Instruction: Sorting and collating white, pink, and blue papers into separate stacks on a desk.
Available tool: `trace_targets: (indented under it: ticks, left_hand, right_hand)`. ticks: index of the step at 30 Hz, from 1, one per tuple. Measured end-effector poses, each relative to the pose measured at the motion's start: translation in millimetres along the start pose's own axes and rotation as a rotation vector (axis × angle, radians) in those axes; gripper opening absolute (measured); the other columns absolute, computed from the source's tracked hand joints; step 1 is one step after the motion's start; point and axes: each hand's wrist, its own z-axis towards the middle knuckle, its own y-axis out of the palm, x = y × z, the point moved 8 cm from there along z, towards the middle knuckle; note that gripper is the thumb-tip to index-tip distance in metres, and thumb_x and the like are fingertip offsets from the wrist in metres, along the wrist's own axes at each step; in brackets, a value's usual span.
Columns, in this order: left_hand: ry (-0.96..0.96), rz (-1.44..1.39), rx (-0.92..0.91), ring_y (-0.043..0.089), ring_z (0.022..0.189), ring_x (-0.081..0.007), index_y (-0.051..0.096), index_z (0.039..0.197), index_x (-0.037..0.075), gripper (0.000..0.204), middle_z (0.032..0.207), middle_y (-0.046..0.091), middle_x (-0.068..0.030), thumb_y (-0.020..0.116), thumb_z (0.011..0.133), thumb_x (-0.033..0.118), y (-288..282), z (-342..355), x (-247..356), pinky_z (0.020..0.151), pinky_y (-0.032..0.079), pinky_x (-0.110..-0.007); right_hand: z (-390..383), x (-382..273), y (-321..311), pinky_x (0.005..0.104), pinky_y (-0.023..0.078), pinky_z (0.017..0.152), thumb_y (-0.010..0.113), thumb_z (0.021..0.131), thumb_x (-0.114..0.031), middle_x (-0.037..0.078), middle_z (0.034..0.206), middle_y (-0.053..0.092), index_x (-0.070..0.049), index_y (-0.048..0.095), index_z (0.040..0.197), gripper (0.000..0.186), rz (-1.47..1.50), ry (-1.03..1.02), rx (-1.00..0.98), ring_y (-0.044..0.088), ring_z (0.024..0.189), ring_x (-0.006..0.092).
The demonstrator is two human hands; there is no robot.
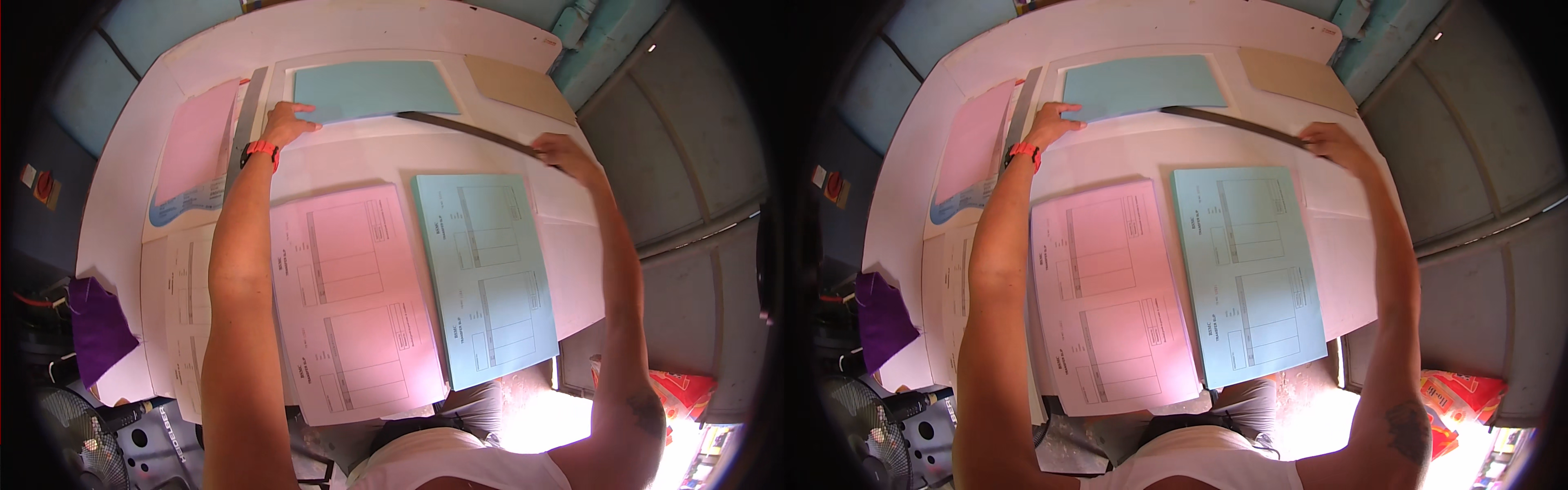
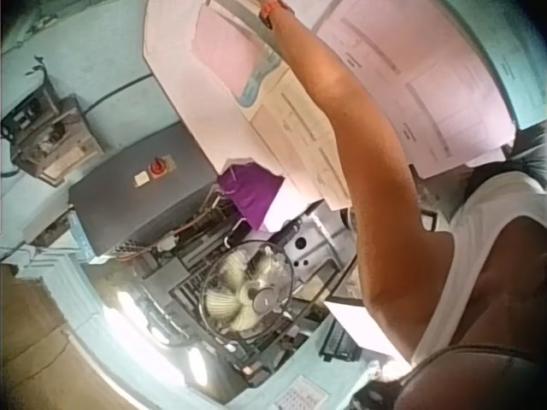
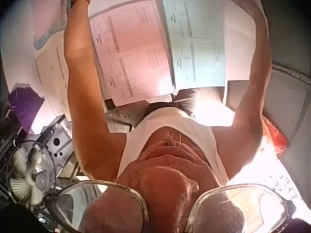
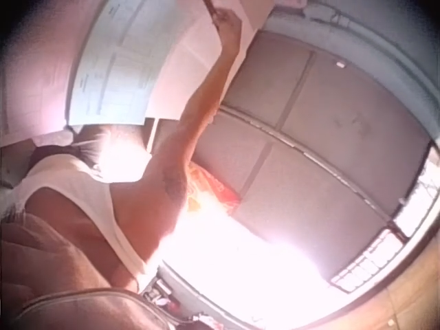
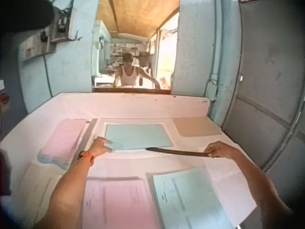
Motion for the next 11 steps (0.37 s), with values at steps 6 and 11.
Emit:
trace_targets:
  ticks: [6, 11]
  left_hand:
    - [0.006, 0.030, -0.015, 0.057, 0.128, -0.0375, 0.077, 0.120, 0.014, 0.054, 0.127, 0.067, -0.0243, 0.089, 0.069, 0.027, -7, 2, 0, 0.110, 0.045, -0.040]
    - [0.067, 0.258, 0.088, 0.028, 0.148, -0.0435, 0.035, 0.159, 0.022, 0.096, 0.171, 0.007, -0.0129, 0.084, 0.078, 0.039, -4, -16, 19, 0.117, 0.035, -0.054]
  right_hand:
    - [-73, -7, -103, 0.0271, 0.044, 0.070, 0.068, 0.085, -0.018, -0.001, 0.083, 0.059, -0.002, 0.068, 0.106, 0.026, 0.017, 0.209, 0.228, 0.053, 0.076, 0.0085]
    - [13, -21, -50, 0.0262, 0.043, 0.077, 0.070, 0.090, -0.029, -0.001, 0.091, 0.065, -0.008, 0.068, 0.116, 0.034, 0.011, -0.063, 0.303, 0.057, 0.083, 0.0101]
